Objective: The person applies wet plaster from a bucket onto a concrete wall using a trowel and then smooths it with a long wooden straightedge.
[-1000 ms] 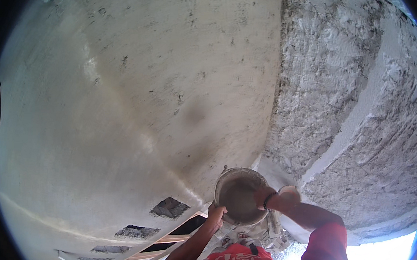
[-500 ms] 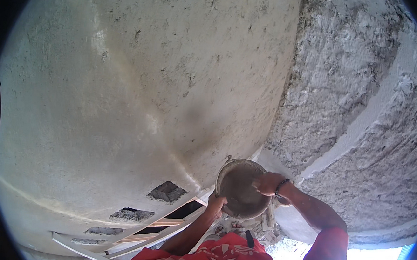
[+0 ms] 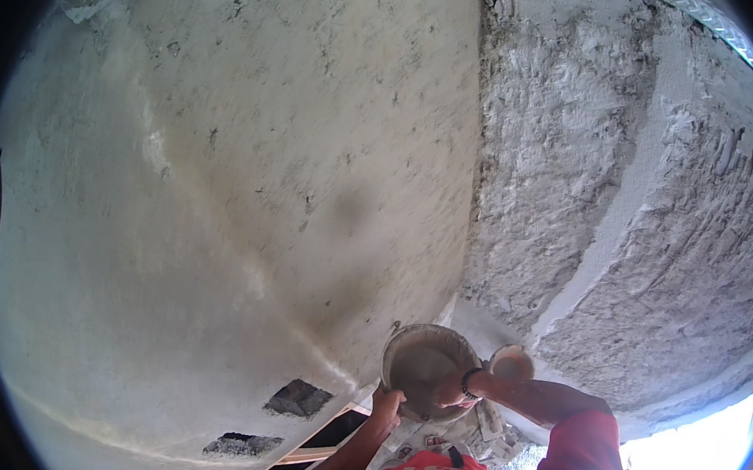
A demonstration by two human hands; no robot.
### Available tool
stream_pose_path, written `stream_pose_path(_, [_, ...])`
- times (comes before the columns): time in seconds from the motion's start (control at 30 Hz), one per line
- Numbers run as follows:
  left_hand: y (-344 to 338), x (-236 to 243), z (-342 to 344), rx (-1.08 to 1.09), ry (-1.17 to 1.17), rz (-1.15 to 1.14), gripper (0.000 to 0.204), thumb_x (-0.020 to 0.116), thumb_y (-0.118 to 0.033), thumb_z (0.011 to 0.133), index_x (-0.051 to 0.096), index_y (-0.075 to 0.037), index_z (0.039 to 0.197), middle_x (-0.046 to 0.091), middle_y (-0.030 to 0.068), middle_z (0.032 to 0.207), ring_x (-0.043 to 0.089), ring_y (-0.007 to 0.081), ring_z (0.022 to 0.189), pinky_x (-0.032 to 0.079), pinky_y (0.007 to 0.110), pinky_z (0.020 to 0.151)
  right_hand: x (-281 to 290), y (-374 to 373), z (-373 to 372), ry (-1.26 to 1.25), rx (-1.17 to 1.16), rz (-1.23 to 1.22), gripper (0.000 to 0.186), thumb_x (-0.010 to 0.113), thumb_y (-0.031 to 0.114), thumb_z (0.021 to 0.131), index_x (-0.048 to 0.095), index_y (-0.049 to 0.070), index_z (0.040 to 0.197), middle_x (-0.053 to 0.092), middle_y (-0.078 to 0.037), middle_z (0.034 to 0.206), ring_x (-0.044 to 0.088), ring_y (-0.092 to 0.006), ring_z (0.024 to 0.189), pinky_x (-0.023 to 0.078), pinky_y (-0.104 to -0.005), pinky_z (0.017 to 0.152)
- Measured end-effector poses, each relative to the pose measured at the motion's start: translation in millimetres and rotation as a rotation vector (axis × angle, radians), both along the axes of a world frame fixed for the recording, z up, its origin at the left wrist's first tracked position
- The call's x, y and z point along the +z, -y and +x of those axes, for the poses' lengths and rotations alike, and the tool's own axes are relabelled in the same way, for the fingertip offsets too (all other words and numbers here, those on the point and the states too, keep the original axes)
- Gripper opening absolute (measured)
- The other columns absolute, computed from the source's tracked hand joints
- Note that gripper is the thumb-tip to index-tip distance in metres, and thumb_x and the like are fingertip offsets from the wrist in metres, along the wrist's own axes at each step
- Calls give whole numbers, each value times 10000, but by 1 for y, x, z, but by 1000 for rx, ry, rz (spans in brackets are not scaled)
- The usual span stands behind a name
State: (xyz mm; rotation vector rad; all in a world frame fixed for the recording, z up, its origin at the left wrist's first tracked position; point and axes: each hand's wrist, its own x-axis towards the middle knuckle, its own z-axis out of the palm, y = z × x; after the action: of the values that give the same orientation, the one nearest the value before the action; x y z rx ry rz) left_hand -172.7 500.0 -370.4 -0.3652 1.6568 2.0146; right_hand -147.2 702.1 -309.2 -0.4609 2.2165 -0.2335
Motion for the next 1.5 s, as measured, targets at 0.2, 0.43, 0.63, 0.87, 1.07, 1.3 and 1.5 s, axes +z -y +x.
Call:
stream_pose_path(0.2, [17,-7,2,-32,21,67,578,522,66,567,515,-31,1137,564,90,896,567,227,730,489,358,534,54,-34,-5,-246,-254,-157,280,546,329,869,595,178,1100,666,-81,934,647,-293,814,525,-403,735])
stream_pose_path(0.43, [-5,22,-7,8,-13,147,547,535,2,559,557,18,1105,596,61,952,558,195,834,465,323,710,66,-33,4,-400,-196,276,258,614,181,731,686,57,946,679,-175,917,651,-304,945,524,-411,781])
stream_pose_path(0.63, [-39,25,-26,106,34,160,501,535,32,560,563,-46,1054,554,16,823,537,146,641,420,303,469,63,-30,-14,-193,141,218,240,590,219,734,718,75,879,688,-128,903,656,-284,909,518,-423,795])
stream_pose_path(0.87, [-29,27,-27,19,50,84,507,538,40,627,501,-26,1128,583,108,959,634,246,760,558,380,510,19,-49,-58,-256,134,-50,235,572,235,793,680,76,928,676,-165,885,646,-336,894,518,-428,785])
stream_pose_path(1.07, [-39,11,-34,-34,29,35,517,531,31,642,485,-41,1153,580,101,960,640,260,744,579,413,513,99,-84,-41,-553,-212,201,169,612,149,761,690,70,889,692,-122,818,679,-290,812,544,-382,702])
stream_pose_path(1.3, [-51,6,-39,-18,97,15,484,520,35,649,483,-41,1126,563,83,945,620,230,707,573,403,502,50,-76,-23,-407,-95,189,157,598,154,779,718,76,845,698,-119,887,677,-263,869,549,-377,746])
stream_pose_path(1.5, [-66,3,-28,-6,140,-33,552,514,72,614,492,-12,1159,563,84,1018,594,214,829,514,345,682,22,-82,-18,-243,25,-59,229,560,221,812,702,55,880,687,-113,945,650,-296,932,532,-393,798])
